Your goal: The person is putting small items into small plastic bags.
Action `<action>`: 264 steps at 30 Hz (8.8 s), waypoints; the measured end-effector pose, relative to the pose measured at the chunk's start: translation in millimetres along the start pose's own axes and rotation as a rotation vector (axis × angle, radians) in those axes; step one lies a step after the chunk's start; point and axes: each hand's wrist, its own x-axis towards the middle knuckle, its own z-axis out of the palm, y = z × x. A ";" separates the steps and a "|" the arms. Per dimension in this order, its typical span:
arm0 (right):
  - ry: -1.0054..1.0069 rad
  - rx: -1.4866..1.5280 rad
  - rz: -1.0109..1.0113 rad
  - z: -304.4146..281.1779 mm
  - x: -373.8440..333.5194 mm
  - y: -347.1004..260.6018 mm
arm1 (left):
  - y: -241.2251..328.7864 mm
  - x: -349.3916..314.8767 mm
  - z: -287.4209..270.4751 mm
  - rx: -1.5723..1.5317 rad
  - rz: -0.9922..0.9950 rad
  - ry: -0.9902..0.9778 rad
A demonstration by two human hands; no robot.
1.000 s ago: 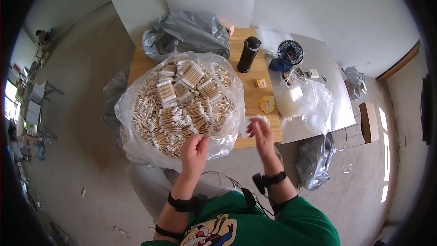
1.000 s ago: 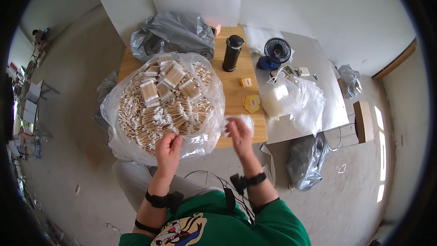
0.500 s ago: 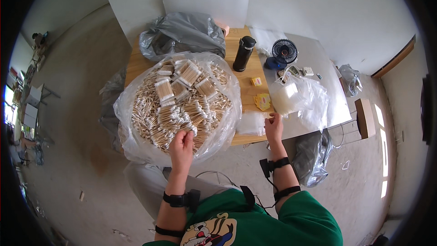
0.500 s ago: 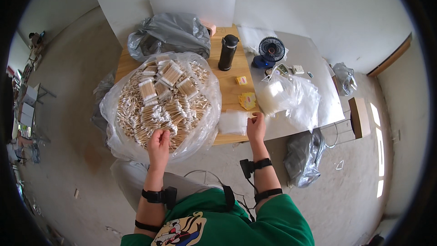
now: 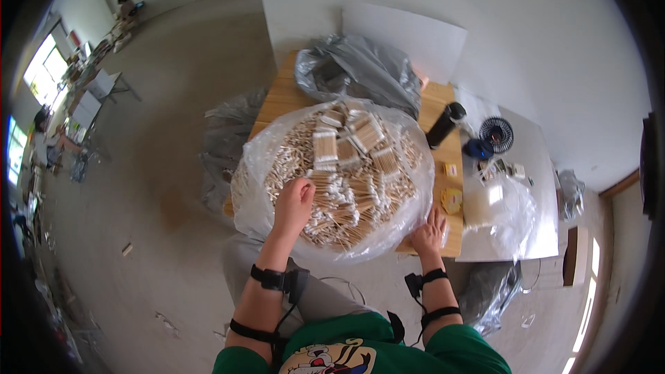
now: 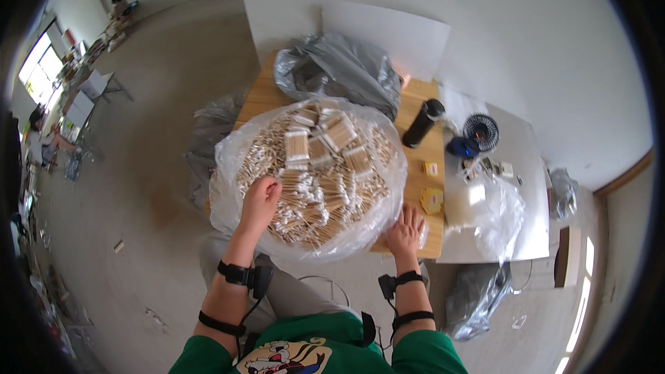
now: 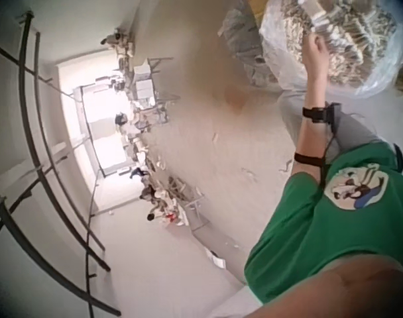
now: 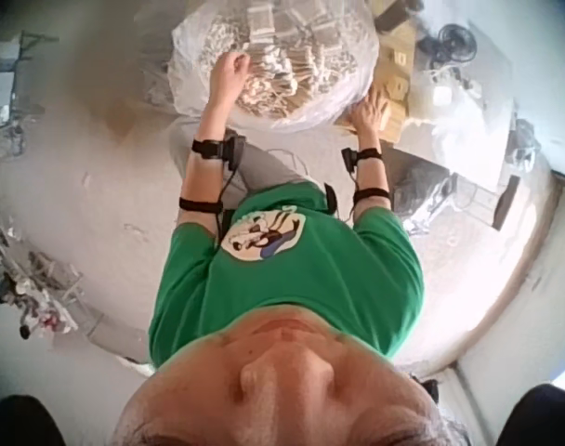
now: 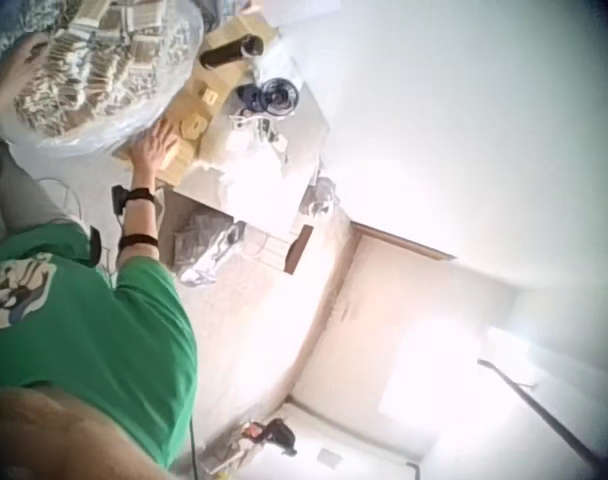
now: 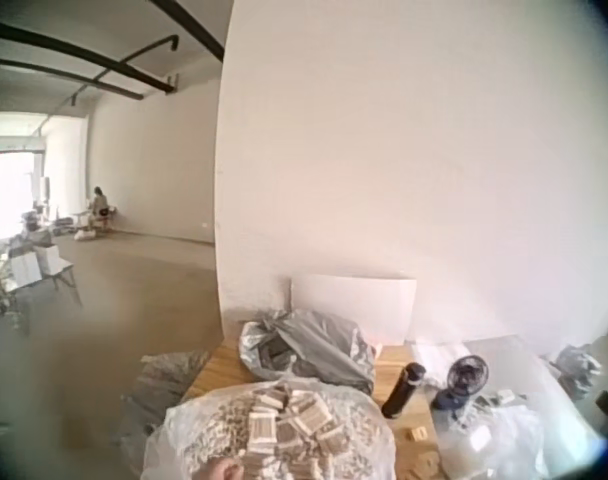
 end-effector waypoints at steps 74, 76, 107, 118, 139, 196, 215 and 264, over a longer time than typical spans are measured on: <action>0.079 1.059 -0.335 -133.5 -49.4 -173.9 | 48.9 -77.3 3.5 -0.299 0.034 -0.181; 0.075 1.052 -0.392 -134.7 -51.3 -176.1 | 51.9 -76.4 5.7 -0.211 0.198 -0.131; -0.116 1.541 -0.306 -121.6 -20.0 -186.7 | 41.2 -45.1 -15.1 -0.257 0.152 -0.009; -0.194 1.954 -0.036 -96.1 -3.9 -200.7 | 38.1 -37.9 10.6 -0.959 -0.315 -0.064; 0.042 1.582 -0.198 -99.5 18.4 -192.1 | 39.4 -25.5 18.2 -0.451 -0.070 0.112; 0.250 0.447 -0.629 -80.6 19.6 -232.8 | -3.7 -26.3 -58.2 -0.060 -0.108 0.484; 0.197 0.809 -0.551 -97.0 26.4 -212.6 | -7.1 -52.8 -44.0 -0.356 -0.236 0.437; -0.400 1.821 0.083 -99.1 -65.8 -26.5 | 99.4 -87.3 86.5 -0.428 -0.036 -0.364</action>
